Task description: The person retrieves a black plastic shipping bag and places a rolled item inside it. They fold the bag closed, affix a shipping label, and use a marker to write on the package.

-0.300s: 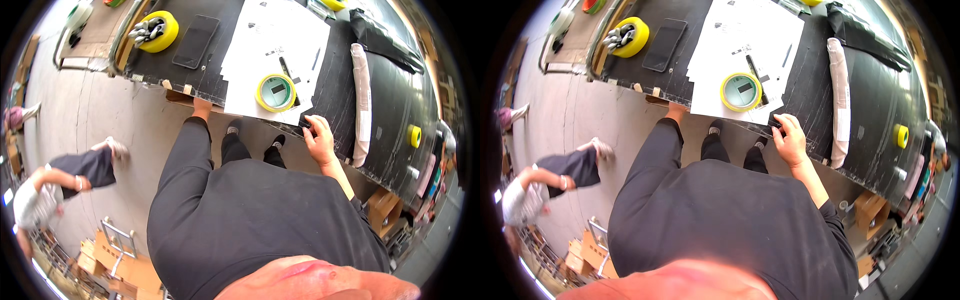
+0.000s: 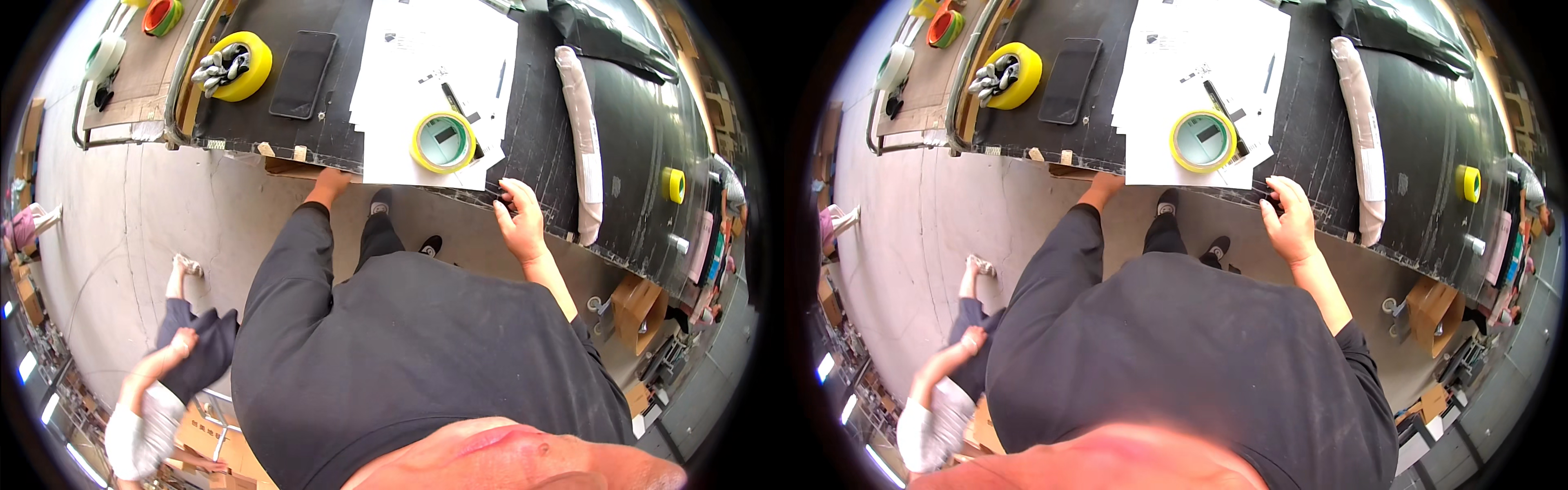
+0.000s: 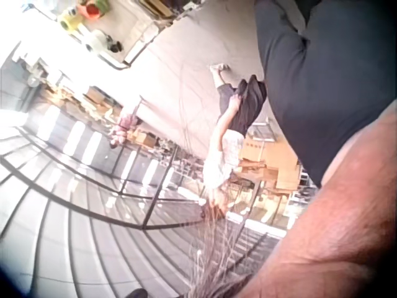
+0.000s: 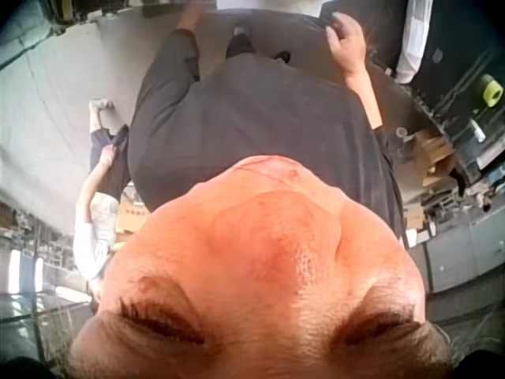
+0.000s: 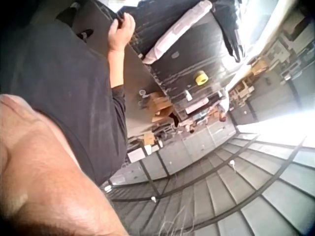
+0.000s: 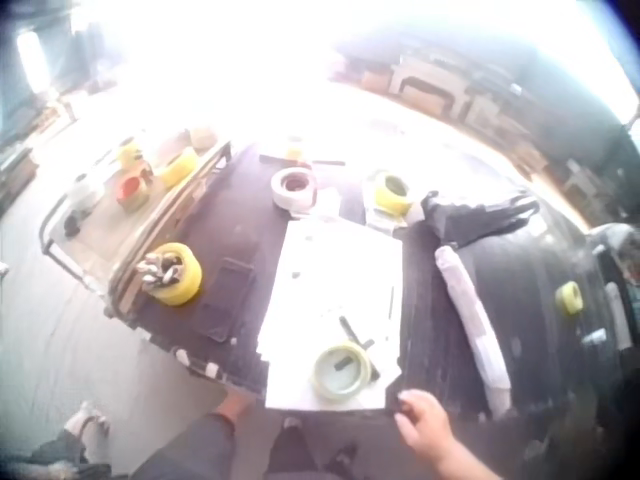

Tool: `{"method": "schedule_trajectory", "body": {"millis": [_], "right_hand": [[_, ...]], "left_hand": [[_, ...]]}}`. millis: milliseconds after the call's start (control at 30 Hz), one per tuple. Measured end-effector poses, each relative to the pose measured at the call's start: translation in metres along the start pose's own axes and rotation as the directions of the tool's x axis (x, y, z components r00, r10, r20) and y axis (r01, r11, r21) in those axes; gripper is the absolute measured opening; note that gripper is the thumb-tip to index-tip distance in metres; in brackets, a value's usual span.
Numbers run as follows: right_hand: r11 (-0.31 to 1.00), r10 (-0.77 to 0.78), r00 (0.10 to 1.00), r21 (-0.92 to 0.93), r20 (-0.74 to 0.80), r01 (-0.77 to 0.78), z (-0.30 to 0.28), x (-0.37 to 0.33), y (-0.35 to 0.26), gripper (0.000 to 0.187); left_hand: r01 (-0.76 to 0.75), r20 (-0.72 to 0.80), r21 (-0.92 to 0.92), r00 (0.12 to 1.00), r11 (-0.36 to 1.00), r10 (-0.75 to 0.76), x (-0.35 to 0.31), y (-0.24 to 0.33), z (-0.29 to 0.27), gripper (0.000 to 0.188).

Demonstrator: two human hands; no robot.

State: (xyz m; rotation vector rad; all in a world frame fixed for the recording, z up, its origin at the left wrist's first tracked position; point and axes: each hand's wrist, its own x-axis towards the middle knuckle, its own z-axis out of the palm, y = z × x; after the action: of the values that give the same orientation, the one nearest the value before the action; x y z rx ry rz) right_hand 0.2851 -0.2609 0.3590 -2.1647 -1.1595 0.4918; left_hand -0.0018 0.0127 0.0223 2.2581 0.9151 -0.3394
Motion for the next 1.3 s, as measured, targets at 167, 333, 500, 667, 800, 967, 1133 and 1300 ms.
{"method": "schedule_trajectory", "body": {"millis": [167,333,500,667,800,967,1133,1300], "right_hand": [[0.996,-0.072,0.993,-0.049,-0.093,0.068,-0.013,-0.020,0.011,0.041],[1.000,0.016,0.990,0.011,-0.141,-0.015,-0.019,-0.065,0.032,0.041],[0.991,0.097,0.983,0.112,-0.159,-0.079,-0.021,-0.119,0.058,0.042],[0.980,0.187,0.965,0.102,-0.186,-0.170,-0.029,-0.163,0.094,0.040],[0.963,0.258,0.952,0.119,-0.168,-0.240,-0.034,-0.183,0.115,0.039],[0.959,0.274,0.954,0.111,-0.118,-0.262,-0.037,-0.185,0.120,0.038],[0.945,0.321,0.946,0.081,-0.049,-0.316,-0.042,-0.172,0.115,0.038],[0.944,0.327,0.945,0.047,0.008,-0.327,-0.038,-0.160,0.112,0.037]], "left_hand": [[0.345,0.199,-0.222,0.932,0.912,-0.304,-0.051,0.030,-0.001,0.050],[0.334,0.200,-0.228,0.935,0.915,-0.292,-0.076,0.056,-0.007,0.053],[0.273,0.135,-0.220,0.959,0.937,-0.247,-0.073,0.087,-0.013,0.053],[0.271,0.104,-0.265,0.962,0.925,-0.252,-0.084,0.117,0.010,0.053],[0.219,0.109,-0.186,0.973,0.958,-0.202,-0.101,0.134,0.030,0.052],[0.141,0.288,-0.062,0.950,0.988,-0.117,-0.110,0.192,0.011,0.051],[-0.237,0.498,-0.286,0.791,0.928,0.356,-0.116,0.300,-0.069,0.056],[-0.542,0.165,-0.678,0.545,0.496,0.822,-0.180,0.366,-0.249,0.046]]}}
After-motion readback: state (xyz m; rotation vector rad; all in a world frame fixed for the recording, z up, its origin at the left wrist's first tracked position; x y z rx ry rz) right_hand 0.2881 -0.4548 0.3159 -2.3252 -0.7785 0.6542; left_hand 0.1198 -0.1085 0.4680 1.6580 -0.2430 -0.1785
